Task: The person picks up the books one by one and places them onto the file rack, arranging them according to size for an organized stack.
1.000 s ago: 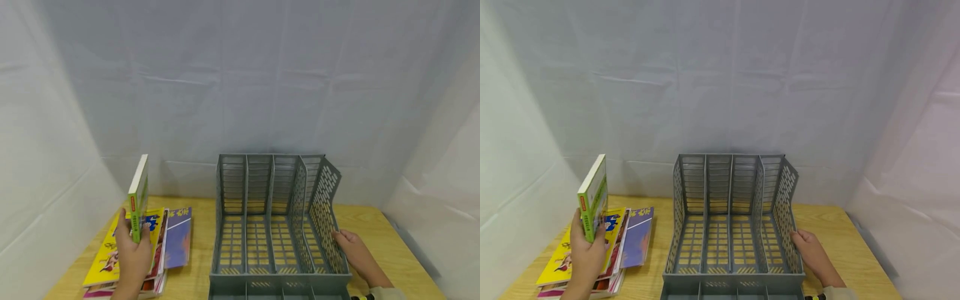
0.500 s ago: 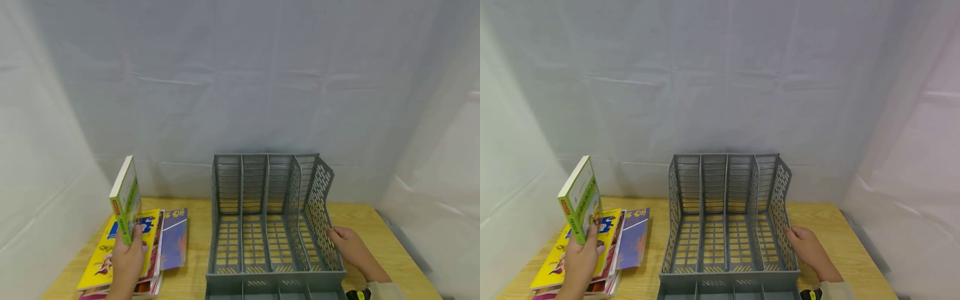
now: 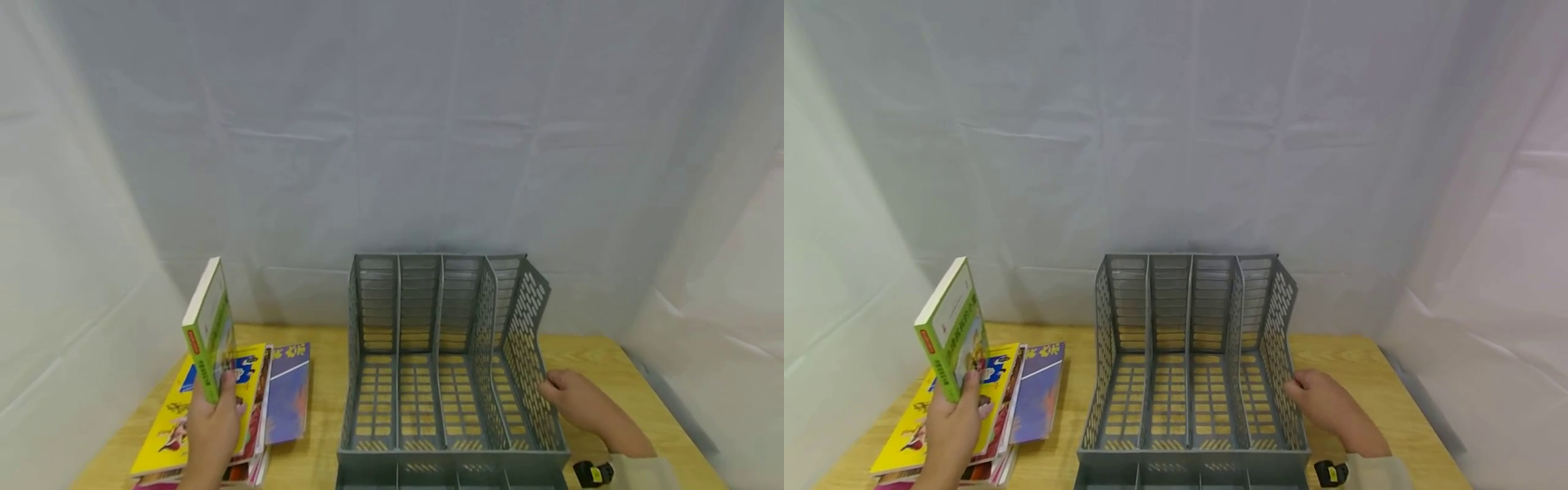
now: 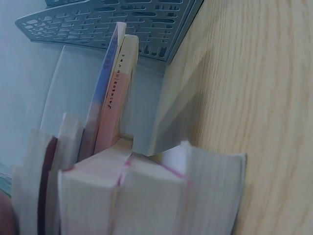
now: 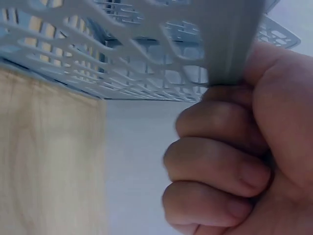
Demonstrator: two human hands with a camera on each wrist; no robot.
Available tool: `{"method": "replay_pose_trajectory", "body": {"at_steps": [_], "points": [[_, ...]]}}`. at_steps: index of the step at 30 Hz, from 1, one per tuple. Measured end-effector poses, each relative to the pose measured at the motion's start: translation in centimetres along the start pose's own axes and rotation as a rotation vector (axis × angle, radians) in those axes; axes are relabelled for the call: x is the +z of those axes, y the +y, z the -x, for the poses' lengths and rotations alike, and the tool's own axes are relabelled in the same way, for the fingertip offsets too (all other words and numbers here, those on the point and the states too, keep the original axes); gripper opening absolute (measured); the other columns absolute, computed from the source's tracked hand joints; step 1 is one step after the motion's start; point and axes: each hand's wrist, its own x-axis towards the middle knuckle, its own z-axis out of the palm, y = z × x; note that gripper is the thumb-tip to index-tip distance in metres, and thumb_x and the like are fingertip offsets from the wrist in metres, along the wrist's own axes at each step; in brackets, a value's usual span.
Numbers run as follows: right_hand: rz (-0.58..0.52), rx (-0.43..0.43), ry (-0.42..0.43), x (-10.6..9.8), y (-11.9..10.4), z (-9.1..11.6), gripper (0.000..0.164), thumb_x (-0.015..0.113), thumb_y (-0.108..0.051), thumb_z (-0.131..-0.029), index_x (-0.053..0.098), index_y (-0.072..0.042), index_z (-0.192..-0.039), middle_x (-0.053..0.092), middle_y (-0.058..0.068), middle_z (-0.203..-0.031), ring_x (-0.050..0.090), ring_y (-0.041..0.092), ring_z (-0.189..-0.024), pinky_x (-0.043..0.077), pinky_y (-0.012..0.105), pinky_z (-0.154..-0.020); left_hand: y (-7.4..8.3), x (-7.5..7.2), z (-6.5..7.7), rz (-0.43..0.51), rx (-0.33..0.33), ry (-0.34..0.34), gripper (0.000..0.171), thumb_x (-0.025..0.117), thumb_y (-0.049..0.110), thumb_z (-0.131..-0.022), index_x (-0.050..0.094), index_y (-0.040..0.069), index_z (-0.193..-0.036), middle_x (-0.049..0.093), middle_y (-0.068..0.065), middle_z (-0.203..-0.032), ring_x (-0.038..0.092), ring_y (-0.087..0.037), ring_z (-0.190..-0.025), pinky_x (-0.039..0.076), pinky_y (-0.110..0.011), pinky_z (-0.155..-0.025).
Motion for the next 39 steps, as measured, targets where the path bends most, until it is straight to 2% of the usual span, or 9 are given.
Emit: {"method": "replay_pose_trajectory", "body": {"at_steps": [11,15,18,23,26,28,32,35,39], "points": [[-0.069,0.016,-0.045,-0.2,0.1,0.2,0.039,0.039,-0.022,-0.111,0.031,-0.016,-0.074,0.031,-0.001,-0.062,0.022,0.014,-0.055,0.028,0.031,-0.056,-0.2,-0.1,-0.3,-0.051,0.018,-0.004,0.061,0.036,0.043,-0.112,0.017,0.027,-0.167,0.039,-0.028,-0.157,0.056,-0.049,-0.125,0.062,-0.031,-0.07],[-0.088,0.027,-0.051,0.0,0.0,0.0,0.038,0.038,-0.024,-0.112,0.03,-0.016,-0.076,0.029,-0.002,-0.061,0.021,0.014,-0.055,0.028,0.032,-0.056,1.5,-1.1,-1.0,-0.166,0.06,0.082,0.079,0.059,0.04,-0.105,0.015,0.017,-0.167,0.035,-0.025,-0.16,0.05,-0.048,-0.133,0.053,-0.053,-0.101],[-0.099,0.039,-0.041,0.2,-0.1,-0.1,0.037,0.038,-0.025,-0.111,0.029,-0.017,-0.076,0.029,-0.002,-0.061,0.02,0.015,-0.055,0.027,0.033,-0.057,3.5,-2.1,-1.7,-0.305,0.138,0.137,0.096,0.073,0.034,-0.095,0.013,0.015,-0.167,0.041,-0.022,-0.154,0.043,-0.048,-0.132,0.045,-0.065,-0.1],[-0.108,0.058,-0.02,0.3,-0.2,0.1,0.037,0.039,-0.023,-0.111,0.029,-0.016,-0.076,0.03,0.0,-0.064,0.021,0.016,-0.057,0.027,0.033,-0.057,6.2,-2.0,-2.4,-0.646,0.281,-0.086,0.087,0.076,0.046,-0.092,0.035,0.011,-0.161,0.063,-0.013,-0.099,0.055,-0.026,-0.073,0.042,-0.038,-0.052],[-0.114,0.071,-0.021,0.4,-0.1,0.1,0.037,0.04,-0.023,-0.111,0.03,-0.015,-0.076,0.03,0.0,-0.063,0.022,0.016,-0.056,0.028,0.032,-0.056,6.5,-0.9,-2.4,-0.788,0.396,-0.263,0.07,0.077,0.043,-0.093,0.054,0.012,-0.151,0.072,-0.016,-0.101,0.066,-0.03,-0.075,0.05,-0.043,-0.053],[-0.123,0.07,-0.024,0.6,0.0,0.1,0.037,0.04,-0.023,-0.111,0.03,-0.015,-0.076,0.03,0.0,-0.063,0.022,0.016,-0.057,0.027,0.033,-0.057,6.4,-0.2,-2.3,-0.812,0.453,-0.276,0.058,0.077,0.037,-0.094,0.062,0.012,-0.144,0.073,-0.019,-0.107,0.066,-0.03,-0.076,0.05,-0.042,-0.054],[-0.134,0.061,-0.034,0.9,-0.1,-0.1,0.037,0.04,-0.023,-0.111,0.03,-0.016,-0.076,0.03,0.0,-0.064,0.022,0.016,-0.057,0.027,0.032,-0.057,6.3,0.3,-2.2,-0.759,0.538,-0.061,0.031,0.068,0.034,-0.1,0.072,0.004,-0.106,0.063,-0.012,-0.074,0.05,-0.023,-0.054,0.034,-0.035,-0.042],[-0.12,0.068,-0.024,0.9,-0.1,0.0,0.036,0.039,-0.023,-0.111,0.029,-0.016,-0.077,0.03,0.0,-0.064,0.022,0.016,-0.058,0.028,0.032,-0.057,6.3,0.1,-2.5,-0.607,0.579,0.165,0.043,0.06,0.036,-0.105,0.065,-0.003,-0.087,0.06,-0.018,-0.065,0.05,-0.031,-0.046,0.03,-0.034,-0.039],[-0.101,0.075,-0.001,0.7,0.0,0.0,0.035,0.038,-0.025,-0.111,0.028,-0.017,-0.078,0.031,0.001,-0.066,0.023,0.017,-0.058,0.028,0.033,-0.058,6.5,-0.1,-2.5,-0.445,0.538,0.277,0.044,0.058,0.03,-0.105,0.067,-0.014,-0.106,0.071,-0.034,-0.089,0.064,-0.045,-0.055,0.037,-0.036,-0.037]]}}
